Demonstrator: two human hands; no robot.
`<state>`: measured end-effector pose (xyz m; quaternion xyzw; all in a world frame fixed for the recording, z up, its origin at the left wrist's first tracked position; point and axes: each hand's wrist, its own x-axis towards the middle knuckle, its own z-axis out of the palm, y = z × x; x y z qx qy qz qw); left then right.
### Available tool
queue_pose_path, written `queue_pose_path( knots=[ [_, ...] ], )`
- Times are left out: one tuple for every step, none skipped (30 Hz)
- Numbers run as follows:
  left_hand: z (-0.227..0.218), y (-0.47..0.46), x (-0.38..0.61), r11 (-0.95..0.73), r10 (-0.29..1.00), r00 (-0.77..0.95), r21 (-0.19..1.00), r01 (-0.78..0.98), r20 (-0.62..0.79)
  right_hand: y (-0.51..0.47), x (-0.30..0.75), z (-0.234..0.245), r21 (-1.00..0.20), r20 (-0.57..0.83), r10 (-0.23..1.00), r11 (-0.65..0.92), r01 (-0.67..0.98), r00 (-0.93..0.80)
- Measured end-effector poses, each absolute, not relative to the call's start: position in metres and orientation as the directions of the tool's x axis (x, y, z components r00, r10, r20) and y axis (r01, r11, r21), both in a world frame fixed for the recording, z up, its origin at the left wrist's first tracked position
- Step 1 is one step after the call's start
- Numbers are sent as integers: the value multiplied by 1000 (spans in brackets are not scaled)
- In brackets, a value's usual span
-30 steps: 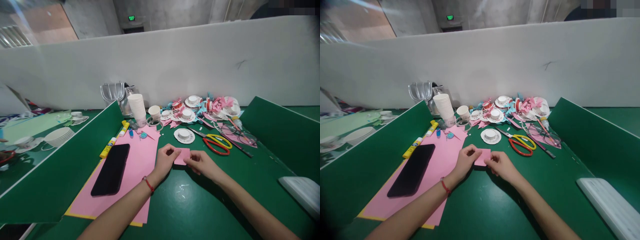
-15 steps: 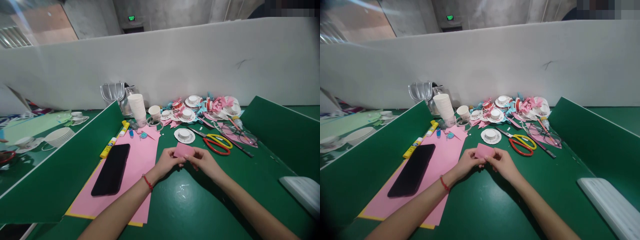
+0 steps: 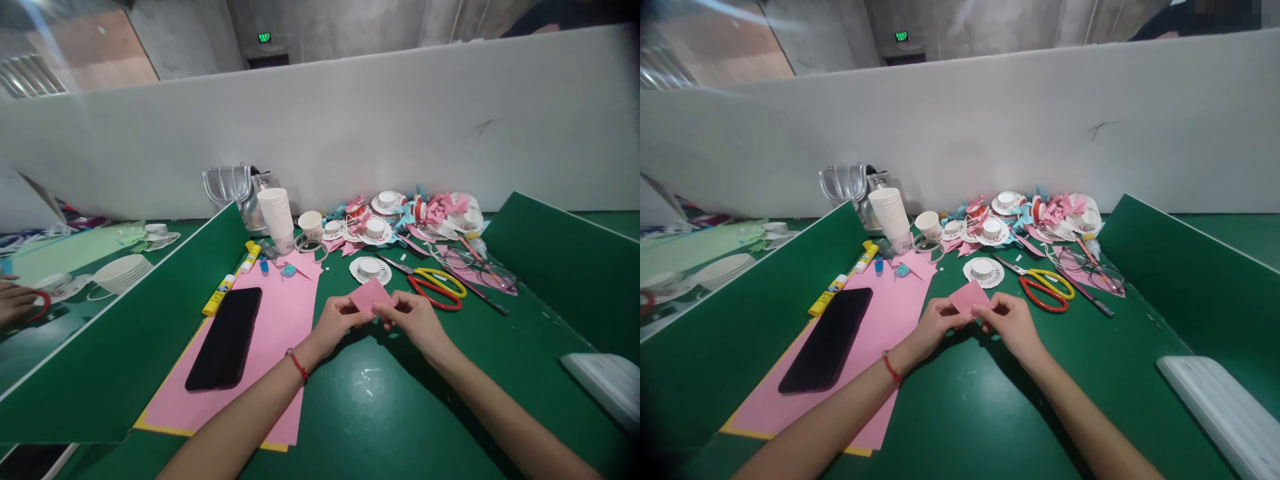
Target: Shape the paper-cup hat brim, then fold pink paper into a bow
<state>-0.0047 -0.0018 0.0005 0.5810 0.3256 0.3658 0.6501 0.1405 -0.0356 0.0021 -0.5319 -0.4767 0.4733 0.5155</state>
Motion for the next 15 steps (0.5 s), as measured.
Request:
queue_pose_path(
  knots=[
    [0,-1,-4,64,873,488,993,-97,-9,-35,141,2,-1000,-8,994,-10,17,107],
    [-1,-1,-4,65,891,453,993,-95,-15,-35,141,2,-1000,-6,993,-8,10,116],
    [-2,0,-4,62,908,419,994,-93,-17,-35,142,2,-1000,-10,993,-10,0,118],
    [-3,0,-3,54,921,389,994,-93,-14,-35,142,2,-1000,-20,994,-20,-8,106],
    [-3,1,-3,45,930,368,995,-93,-7,-34,142,2,-999,-38,996,-37,-13,84],
    [-4,1,-3,36,934,357,995,-93,-1,-34,143,2,-998,-61,997,-60,-13,55],
    [-4,1,-3,29,934,356,995,-91,5,-34,143,3,-996,-84,996,-84,-10,26],
    [-3,0,-3,20,930,368,996,-84,12,-34,143,3,-995,-101,995,-101,-5,4],
    [-3,0,-3,8,920,390,997,-73,21,-34,143,3,-994,-108,994,-108,0,-7],
    [-3,0,-3,-6,909,417,998,-58,30,-34,143,3,-994,-107,994,-107,6,-11],
    [-3,-1,-3,-20,896,443,999,-42,36,-34,143,3,-995,-103,995,-103,13,-12],
    [-3,-1,-3,-30,885,463,999,-27,39,-34,143,3,-995,-99,995,-98,25,-18],
    [-3,-2,-3,-34,880,474,999,-16,38,-34,143,2,-995,-94,995,-93,38,-26],
    [-4,-1,-3,-34,879,476,999,-7,34,-34,143,2,-995,-90,995,-88,53,-34],
    [-4,-1,-4,-29,877,480,1000,0,26,-33,143,1,-994,-83,996,-80,69,-40]
  ],
)
